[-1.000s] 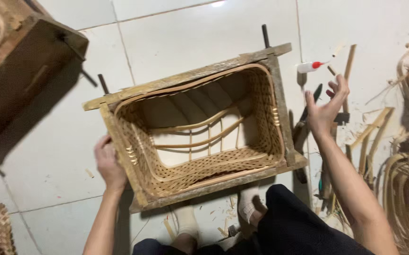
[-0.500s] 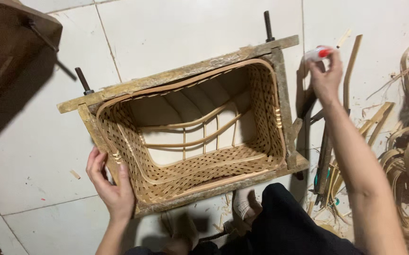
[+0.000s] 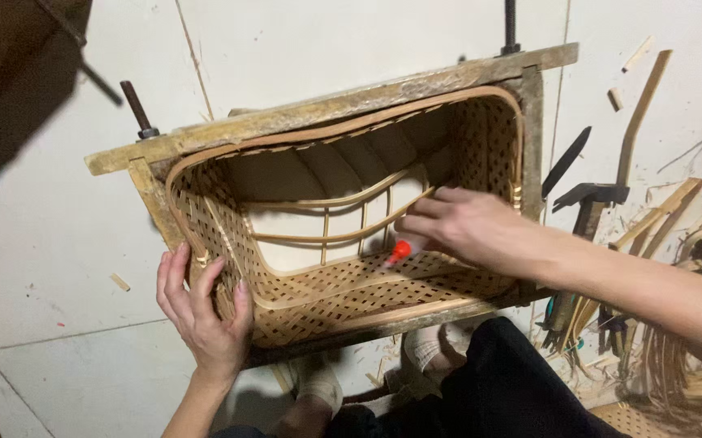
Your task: The person applies glue to the edges of a woven basket frame, then uses a hammer to tap and secure internal bamboo supports. The person repeatedly repositions the basket and uses a knife to adjust the frame.
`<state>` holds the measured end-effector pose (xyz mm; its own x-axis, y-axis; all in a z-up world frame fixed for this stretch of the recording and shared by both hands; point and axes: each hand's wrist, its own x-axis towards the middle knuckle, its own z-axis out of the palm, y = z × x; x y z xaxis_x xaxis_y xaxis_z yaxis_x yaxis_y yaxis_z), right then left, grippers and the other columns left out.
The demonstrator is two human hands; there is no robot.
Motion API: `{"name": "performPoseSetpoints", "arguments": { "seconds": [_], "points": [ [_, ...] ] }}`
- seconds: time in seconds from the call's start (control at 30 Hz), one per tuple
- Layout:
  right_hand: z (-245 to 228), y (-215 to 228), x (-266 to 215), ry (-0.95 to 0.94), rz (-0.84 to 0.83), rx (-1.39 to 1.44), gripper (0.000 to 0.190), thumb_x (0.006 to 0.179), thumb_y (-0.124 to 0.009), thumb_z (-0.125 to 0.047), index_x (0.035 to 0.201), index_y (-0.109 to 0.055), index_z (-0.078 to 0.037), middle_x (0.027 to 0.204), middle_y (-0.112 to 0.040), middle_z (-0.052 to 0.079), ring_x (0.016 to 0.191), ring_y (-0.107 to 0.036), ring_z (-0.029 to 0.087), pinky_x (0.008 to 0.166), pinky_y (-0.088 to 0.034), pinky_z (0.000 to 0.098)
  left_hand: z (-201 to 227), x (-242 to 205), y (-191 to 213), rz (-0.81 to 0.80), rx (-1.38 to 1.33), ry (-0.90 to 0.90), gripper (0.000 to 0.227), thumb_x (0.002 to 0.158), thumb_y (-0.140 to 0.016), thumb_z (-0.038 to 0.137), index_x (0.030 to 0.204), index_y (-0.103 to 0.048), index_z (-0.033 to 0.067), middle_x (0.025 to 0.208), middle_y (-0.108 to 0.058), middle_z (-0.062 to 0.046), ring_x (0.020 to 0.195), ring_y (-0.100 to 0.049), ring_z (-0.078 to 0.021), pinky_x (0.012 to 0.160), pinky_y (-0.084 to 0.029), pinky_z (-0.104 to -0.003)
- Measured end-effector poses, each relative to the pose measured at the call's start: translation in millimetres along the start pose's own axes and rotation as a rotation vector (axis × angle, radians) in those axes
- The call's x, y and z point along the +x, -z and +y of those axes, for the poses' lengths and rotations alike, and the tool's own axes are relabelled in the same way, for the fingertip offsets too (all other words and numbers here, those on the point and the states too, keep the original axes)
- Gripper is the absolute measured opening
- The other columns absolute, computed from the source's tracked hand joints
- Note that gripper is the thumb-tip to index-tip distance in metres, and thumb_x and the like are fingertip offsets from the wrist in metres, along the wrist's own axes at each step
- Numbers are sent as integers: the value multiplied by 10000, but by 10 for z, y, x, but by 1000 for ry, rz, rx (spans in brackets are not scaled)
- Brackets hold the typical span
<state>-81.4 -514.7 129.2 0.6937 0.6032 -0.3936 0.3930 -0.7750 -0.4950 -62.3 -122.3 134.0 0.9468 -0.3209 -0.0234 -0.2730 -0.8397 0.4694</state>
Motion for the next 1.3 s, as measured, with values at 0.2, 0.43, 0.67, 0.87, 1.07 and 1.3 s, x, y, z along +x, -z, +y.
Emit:
{"name": "performPoseSetpoints", "arguments": {
  "seconds": [0.2, 0.43, 0.67, 0.87, 1.07, 1.3],
  "points": [
    [-137, -514, 331, -117, -625, -482, 672, 980, -525, -48, 1588, -278, -194, 1512, -398, 243, 1238, -548, 371, 981, -543, 417, 24, 4, 4, 3, 4, 1, 318, 904, -732, 102, 1215, -667, 104, 1574, -420, -168, 1531, -316, -426, 1291, -287, -557],
    [-176, -528, 353, -133, -767, -626, 422, 993, -586, -172, 1413, -548, -179, 1435, -458, 221, 1214, -515, 335, 938, -525, 371, 3, 5, 3, -8, 9, -13, 294, 934, -736, 133, 1220, -670, 112, 1565, -410, -189, 1518, -300, -442, 1283, -272, -576],
    [-178, -542, 320, -102, -831, -620, 324, 1012, -566, -199, 1333, -608, -195, 1378, -489, 206, 1189, -491, 322, 911, -512, 354, -67, -66, -17, 38, -26, 0, 271, 951, -745, 168, 1211, -677, 129, 1542, -467, -171, 1528, -301, -413, 1316, -244, -546],
    [-121, -645, 277, -25, -739, -648, 412, 1014, -546, -205, 1423, -536, -161, 1378, -515, 197, 1187, -508, 326, 929, -513, 370, -213, -128, 36, 114, -86, -38, 219, 935, -758, 165, 1146, -701, 177, 1508, -521, -119, 1526, -335, -338, 1329, -251, -492],
    [-88, -679, 262, 10, -685, -677, 439, 988, -547, -215, 1423, -490, -218, 1493, -390, 212, 1205, -497, 338, 942, -511, 368, -221, -84, -154, 144, -176, -197, 242, 916, -791, 83, 1129, -691, 139, 1457, -533, -141, 1428, -479, -333, 1265, -418, -488],
    [-174, -743, 268, -114, -355, -387, 359, 962, -565, -149, 1313, -564, -73, 1190, -639, 166, 1064, -611, 265, 865, -586, 378, -120, -3, -108, 61, -145, -181, 181, 913, -725, 70, 1083, -699, 127, 1384, -573, -148, 1355, -557, -349, 1210, -488, -469]
  ]
}}
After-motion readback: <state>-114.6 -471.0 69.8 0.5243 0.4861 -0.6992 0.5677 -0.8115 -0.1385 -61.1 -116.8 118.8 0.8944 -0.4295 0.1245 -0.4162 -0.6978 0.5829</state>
